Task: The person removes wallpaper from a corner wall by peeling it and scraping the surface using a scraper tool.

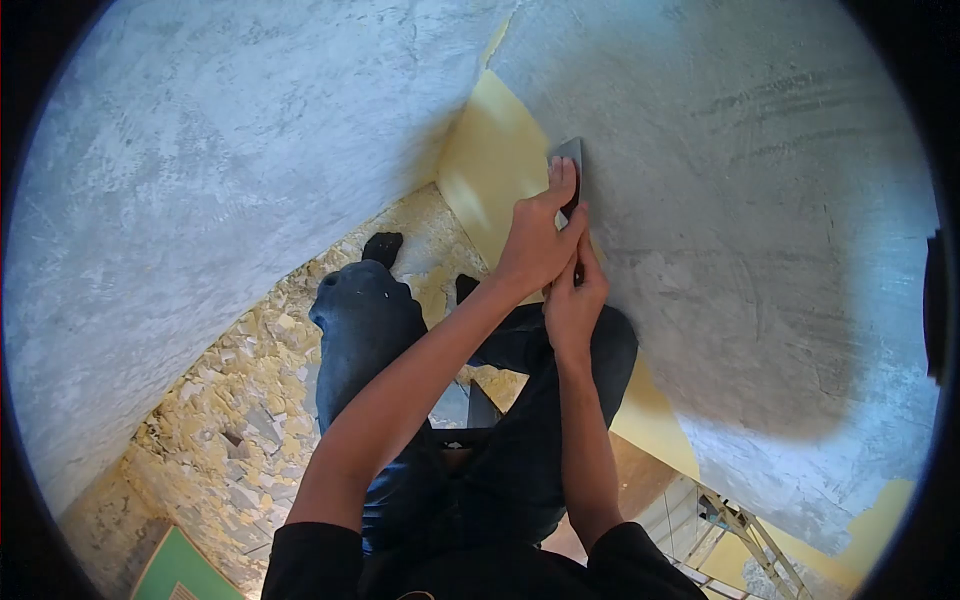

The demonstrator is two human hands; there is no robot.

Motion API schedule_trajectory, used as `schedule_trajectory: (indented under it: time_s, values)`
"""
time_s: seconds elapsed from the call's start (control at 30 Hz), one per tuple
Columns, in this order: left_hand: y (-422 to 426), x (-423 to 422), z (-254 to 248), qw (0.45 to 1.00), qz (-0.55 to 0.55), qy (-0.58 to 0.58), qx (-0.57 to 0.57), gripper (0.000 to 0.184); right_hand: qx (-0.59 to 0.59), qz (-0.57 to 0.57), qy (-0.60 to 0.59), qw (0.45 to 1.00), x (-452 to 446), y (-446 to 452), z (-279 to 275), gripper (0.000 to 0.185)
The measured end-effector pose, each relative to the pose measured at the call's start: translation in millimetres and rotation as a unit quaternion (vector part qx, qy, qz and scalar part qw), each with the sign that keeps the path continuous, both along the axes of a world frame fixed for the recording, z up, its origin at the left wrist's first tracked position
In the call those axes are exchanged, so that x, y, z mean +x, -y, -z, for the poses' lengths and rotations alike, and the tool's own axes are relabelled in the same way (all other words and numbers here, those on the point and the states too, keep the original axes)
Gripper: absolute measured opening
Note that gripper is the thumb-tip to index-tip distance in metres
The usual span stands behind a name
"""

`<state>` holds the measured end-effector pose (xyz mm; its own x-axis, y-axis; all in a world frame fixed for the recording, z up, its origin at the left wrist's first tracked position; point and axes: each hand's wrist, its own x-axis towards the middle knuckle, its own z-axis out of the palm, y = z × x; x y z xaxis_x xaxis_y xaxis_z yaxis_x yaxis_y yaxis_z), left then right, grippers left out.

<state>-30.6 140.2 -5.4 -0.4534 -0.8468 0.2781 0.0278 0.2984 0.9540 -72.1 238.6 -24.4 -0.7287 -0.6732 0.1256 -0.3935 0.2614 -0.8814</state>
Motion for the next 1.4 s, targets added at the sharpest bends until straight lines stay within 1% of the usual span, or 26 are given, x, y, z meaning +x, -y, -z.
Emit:
schedule_trajectory:
  time_s: [0.07, 0.1, 0.17, 0.2, 0.27, 0.3, 0.37, 0.47, 0.5, 0.57, 0.6, 0.67, 0.7, 0.77, 0.8, 0.87, 0.9, 0.97, 1.03, 1.1, 1.17, 1.2, 1.27, 1.3, 1.37, 1.4]
  values:
    - [2.9, -1.4, -0.7, 0.994, 0.064, 0.012, 0.085, 0.052, 0.011, 0.002, -0.013, 1.0, -3.0, 2.3, 0.5, 0.04]
    - [-0.1, -4.5, 6.6, 0.994, 0.067, 0.012, 0.089, 0.052, 0.016, 0.005, -0.014, 1.0, -2.2, -1.7, -0.3, 0.04]
    - [-0.7, -8.4, 14.6, 0.999, -0.007, -0.045, -0.004, 0.053, 0.017, 0.001, 0.018, 1.0, -0.7, -2.6, -5.7, 0.04]
    - [-0.6, -7.9, 12.4, 0.999, -0.009, -0.046, -0.009, 0.053, 0.012, -0.001, 0.016, 1.0, 1.7, -1.4, -10.8, 0.04]
    - [-1.3, -2.2, 5.9, 0.999, 0.038, -0.001, -0.011, 0.053, -0.012, 0.022, 0.055, 0.998, 8.2, -1.5, -17.6, 0.041]
    - [2.5, -1.5, 3.2, 0.999, 0.035, 0.001, -0.009, 0.053, -0.01, 0.02, 0.057, 0.998, 4.2, 2.9, -14.4, 0.041]
    - [1.3, -5.7, 0.7, 0.999, 0.023, -0.018, 0.044, 0.053, 0.014, -0.008, 0.01, 1.0, -7.9, 2.2, -4.1, 0.041]
    - [-3.3, -8.8, 13.8, 0.999, 0.0, -0.034, 0.008, 0.053, 0.002, -0.01, -0.015, 1.0, -3.6, -4.2, 2.9, 0.042]
    - [-1.1, -10.2, 13.3, 0.999, -0.004, -0.035, 0.001, 0.053, -0.005, -0.013, -0.017, 1.0, 1.8, 1.6, -10.6, 0.042]
    - [-3.0, -11.4, 8.6, 0.999, -0.023, -0.024, -0.038, 0.051, 0.034, 0.012, 0.09, 0.995, 9.6, 4.8, -34.4, 0.042]
    - [-4.9, -8.6, 6.8, 0.999, -0.022, -0.02, -0.031, 0.051, 0.042, 0.014, 0.093, 0.995, 7.1, 2.4, -25.4, 0.042]
    - [-0.8, -8.6, -0.2, 0.992, 0.029, -0.073, 0.103, 0.049, 0.007, -0.005, 0.006, 1.0, -4.2, 4.0, -6.5, 0.041]
    - [-4.7, -8.1, 3.2, 0.992, 0.031, -0.073, 0.103, 0.049, 0.008, -0.003, 0.005, 1.0, -2.5, -1.9, -5.4, 0.041]
    - [-4.3, -6.3, 9.9, 0.998, -0.014, -0.051, -0.022, 0.049, -0.009, 0.0, 0.011, 1.0, 3.7, -3.8, -6.3, 0.041]
    - [2.8, -9.7, 11.8, 0.998, -0.018, -0.052, -0.028, 0.049, -0.015, -0.004, 0.011, 1.0, -1.1, 3.4, -2.8, 0.041]
    - [2.5, -13.6, 13.1, 0.999, -0.011, -0.032, -0.001, 0.049, -0.019, -0.012, -0.052, 0.998, -7.6, 4.8, 3.5, 0.041]
    - [-2.9, -9.5, 12.1, 1.0, -0.006, -0.029, 0.007, 0.049, -0.011, -0.006, -0.049, 0.999, -3.7, -0.9, 3.3, 0.041]
    - [2.7, -5.3, 3.7, 1.0, 0.011, -0.018, 0.023, 0.049, 0.008, 0.003, 0.01, 1.0, -0.4, 3.6, -3.2, 0.041]
    - [-2.3, -5.0, 10.7, 1.0, 0.012, -0.026, -0.001, 0.049, -0.004, 0.007, -0.006, 1.0, 1.7, -6.2, 1.1, 0.041]
    - [8.8, -8.7, 11.5, 0.999, 0.008, -0.031, -0.027, 0.049, -0.018, 0.005, -0.019, 1.0, -1.8, 6.7, 1.0, 0.041]
    - [10.4, -14.5, 14.0, 0.998, -0.015, -0.058, 0.008, 0.049, -0.014, -0.031, -0.034, 0.999, -8.9, 12.6, 4.3, 0.042]
    - [5.4, -11.8, 13.3, 0.998, -0.007, -0.057, 0.013, 0.049, -0.008, -0.024, -0.033, 0.999, -6.1, 7.0, 3.9, 0.042]
    - [11.9, -3.5, 5.8, 0.997, 0.033, -0.019, 0.07, 0.049, 0.002, -0.018, -0.037, 0.999, -0.3, 11.3, -0.2, 0.042]
    - [9.7, -4.0, 8.0, 0.997, 0.03, -0.022, 0.064, 0.049, -0.004, -0.022, -0.04, 0.999, 1.0, 8.3, -0.3, 0.042]
    - [1.2, -1.0, 8.9, 0.999, 0.032, -0.024, -0.005, 0.049, -0.017, 0.005, -0.033, 0.999, 6.2, -2.9, 1.0, 0.042]
    - [8.9, -3.2, 8.9, 0.999, 0.028, -0.024, -0.007, 0.049, -0.02, 0.001, -0.033, 0.999, 1.0, 5.5, 2.6, 0.042]
